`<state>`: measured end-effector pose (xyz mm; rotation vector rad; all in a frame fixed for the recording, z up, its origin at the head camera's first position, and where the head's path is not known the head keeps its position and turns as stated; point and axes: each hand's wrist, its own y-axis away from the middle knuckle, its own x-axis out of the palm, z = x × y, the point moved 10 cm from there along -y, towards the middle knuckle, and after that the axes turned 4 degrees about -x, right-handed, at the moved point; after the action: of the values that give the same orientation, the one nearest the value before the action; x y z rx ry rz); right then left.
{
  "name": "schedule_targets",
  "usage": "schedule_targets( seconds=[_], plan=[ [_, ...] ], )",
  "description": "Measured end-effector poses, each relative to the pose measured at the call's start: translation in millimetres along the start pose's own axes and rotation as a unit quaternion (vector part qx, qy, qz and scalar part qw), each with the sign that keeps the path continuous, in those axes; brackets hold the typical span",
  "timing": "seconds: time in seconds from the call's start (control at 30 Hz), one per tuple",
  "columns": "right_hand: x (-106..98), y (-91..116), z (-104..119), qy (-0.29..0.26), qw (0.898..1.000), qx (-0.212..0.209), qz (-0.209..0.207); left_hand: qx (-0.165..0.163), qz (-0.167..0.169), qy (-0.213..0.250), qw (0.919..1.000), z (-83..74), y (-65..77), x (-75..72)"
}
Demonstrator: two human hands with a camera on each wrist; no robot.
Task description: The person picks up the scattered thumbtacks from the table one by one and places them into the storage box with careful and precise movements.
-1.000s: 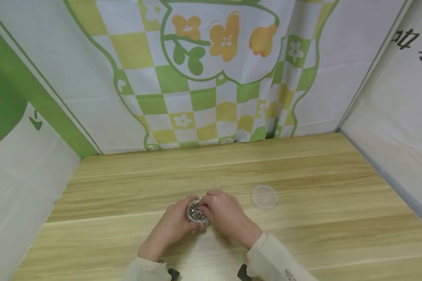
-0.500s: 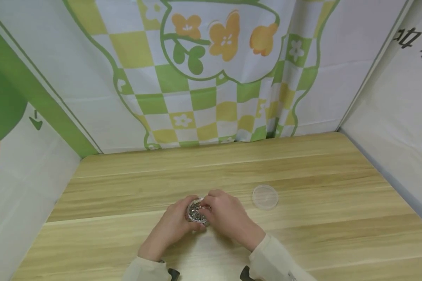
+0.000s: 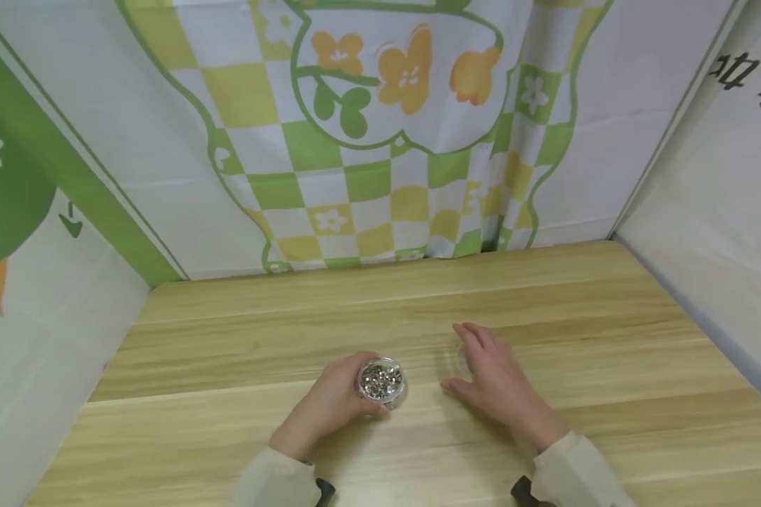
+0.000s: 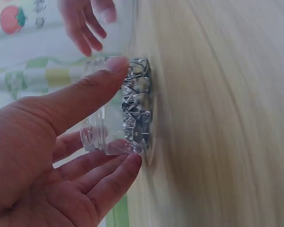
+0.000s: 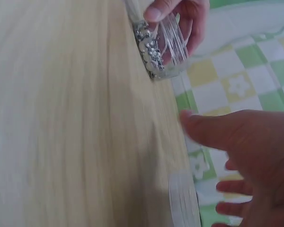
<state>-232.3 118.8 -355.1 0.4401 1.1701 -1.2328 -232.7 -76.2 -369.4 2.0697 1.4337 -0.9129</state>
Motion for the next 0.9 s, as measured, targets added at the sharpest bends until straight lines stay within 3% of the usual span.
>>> schedule_targets(
  seconds=[0.23, 0.43, 0.53, 0.9],
  plan=[
    [2.7, 5.6, -26.5, 0.017, 0.999, 0.020, 0.042, 0.021, 0.042, 0.017, 0.9988, -18.7, -15.9, 27.0],
    [-1.5, 7.7, -33.4, -0.007, 0.999, 0.028, 0.041, 0.026, 0.048, 0.021, 0.9983, -24.8, -21.9, 33.0],
    [-5.3, 5.4, -26.2, -0.029, 0.999, 0.020, 0.041, 0.029, 0.043, 0.019, 0.9985, -26.1, -22.7, 33.3],
    [-6.6, -11.7, 31.5, -0.110, 0.985, -0.090, 0.101, 0.032, 0.039, 0.036, 0.9981, -30.1, -29.5, 39.2]
  ],
)
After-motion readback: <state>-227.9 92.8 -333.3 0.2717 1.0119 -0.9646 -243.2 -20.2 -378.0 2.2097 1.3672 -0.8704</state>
